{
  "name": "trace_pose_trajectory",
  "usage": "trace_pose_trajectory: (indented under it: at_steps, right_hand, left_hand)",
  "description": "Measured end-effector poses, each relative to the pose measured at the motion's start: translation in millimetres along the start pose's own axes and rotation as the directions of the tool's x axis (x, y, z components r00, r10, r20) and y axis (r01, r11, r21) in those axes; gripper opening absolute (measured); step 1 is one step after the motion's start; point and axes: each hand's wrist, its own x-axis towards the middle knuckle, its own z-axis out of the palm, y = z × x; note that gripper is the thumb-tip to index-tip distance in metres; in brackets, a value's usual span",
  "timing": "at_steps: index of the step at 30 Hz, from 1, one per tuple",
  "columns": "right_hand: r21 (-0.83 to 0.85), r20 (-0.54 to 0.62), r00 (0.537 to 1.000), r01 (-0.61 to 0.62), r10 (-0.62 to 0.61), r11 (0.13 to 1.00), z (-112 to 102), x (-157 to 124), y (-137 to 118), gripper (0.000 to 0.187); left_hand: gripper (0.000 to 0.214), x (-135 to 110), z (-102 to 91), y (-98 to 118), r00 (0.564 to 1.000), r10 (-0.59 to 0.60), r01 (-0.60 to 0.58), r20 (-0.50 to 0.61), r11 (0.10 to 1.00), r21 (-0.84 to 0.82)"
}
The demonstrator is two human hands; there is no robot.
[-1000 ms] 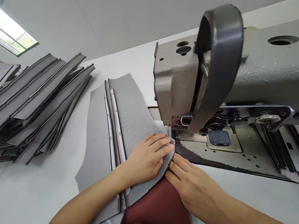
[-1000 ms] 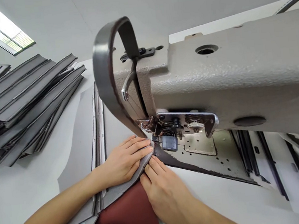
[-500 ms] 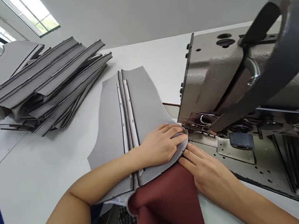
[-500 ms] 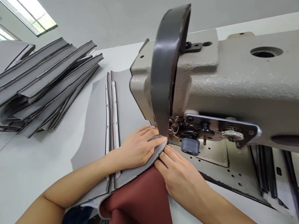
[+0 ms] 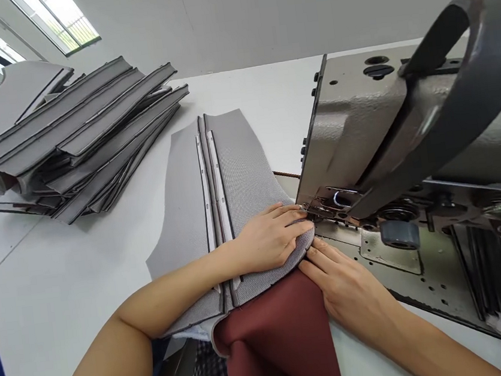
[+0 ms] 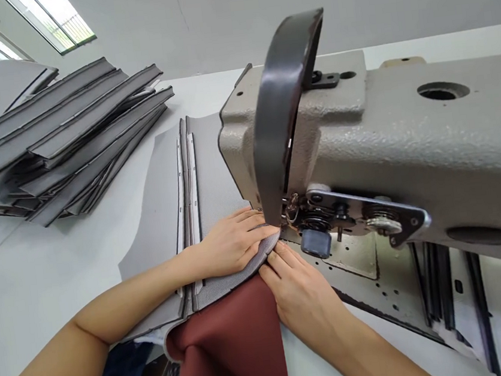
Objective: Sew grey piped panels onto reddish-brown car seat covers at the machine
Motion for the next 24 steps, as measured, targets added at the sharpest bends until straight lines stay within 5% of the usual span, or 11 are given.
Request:
trace_pose_trajectory:
  at_steps: [13,18,24]
  right_hand:
    - [-0.053,0.015,1.000,-0.003,0.004,0.999,4.8,-3.6,-1.0,0.032]
    - [-0.088,0.003,1.000,-0.023,0.024,0.996,1.6,-9.0,-3.2,0.040]
    - [-0.150,0.012,0.989,0.150,-0.150,0.977,-0.4,-22.2,-20.0,0.035]
  left_hand:
    - [0.035,1.9,-5.5,-5.8,0.999,-0.009,0.011,0.047,0.998,-0.059]
    - [0.073,-5.7,-38.8,17.6,0.975,0.039,-0.042,0.220,0.999,0.007]
    - [0.057,-17.1,-72.7,42.6,0.892,-0.179,0.033,0.416,0.941,0.336]
